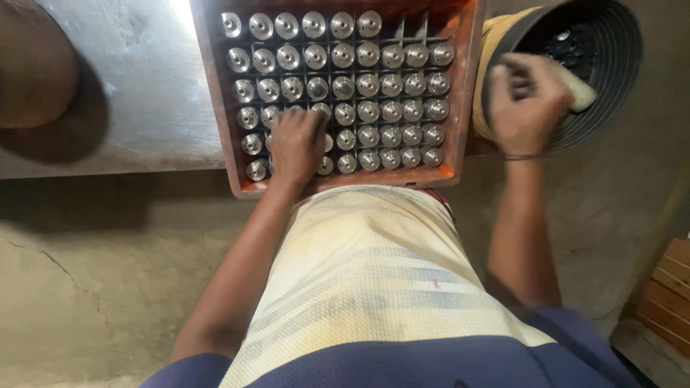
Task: The person repeatedly picks small dark caps from a cylindrical container and places them into the openings of metal cups arranged in a red crate. The person also uses a cylindrical tool to press or wipe the tops of the cups.
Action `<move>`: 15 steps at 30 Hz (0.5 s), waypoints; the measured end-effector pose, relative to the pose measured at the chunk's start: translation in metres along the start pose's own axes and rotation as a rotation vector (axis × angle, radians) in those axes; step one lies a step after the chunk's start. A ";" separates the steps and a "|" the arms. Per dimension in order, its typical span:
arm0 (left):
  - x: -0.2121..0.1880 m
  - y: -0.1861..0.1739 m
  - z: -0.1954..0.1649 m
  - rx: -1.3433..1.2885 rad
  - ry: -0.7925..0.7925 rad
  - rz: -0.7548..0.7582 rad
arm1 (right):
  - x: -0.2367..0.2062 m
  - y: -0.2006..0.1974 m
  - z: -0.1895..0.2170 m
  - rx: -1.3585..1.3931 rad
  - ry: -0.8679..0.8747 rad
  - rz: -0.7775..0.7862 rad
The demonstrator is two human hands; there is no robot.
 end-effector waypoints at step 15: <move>0.050 -0.008 0.006 -0.123 -0.326 0.299 | -0.013 0.020 -0.133 -0.372 -0.009 0.409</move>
Point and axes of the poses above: each hand's wrist, its own x-axis towards the middle knuckle, its own y-axis out of the palm, z = x × y, the point moved 7 cm from there along x, towards the middle knuckle, and after that the axes turned 7 degrees about -z, right-handed, at the moved point
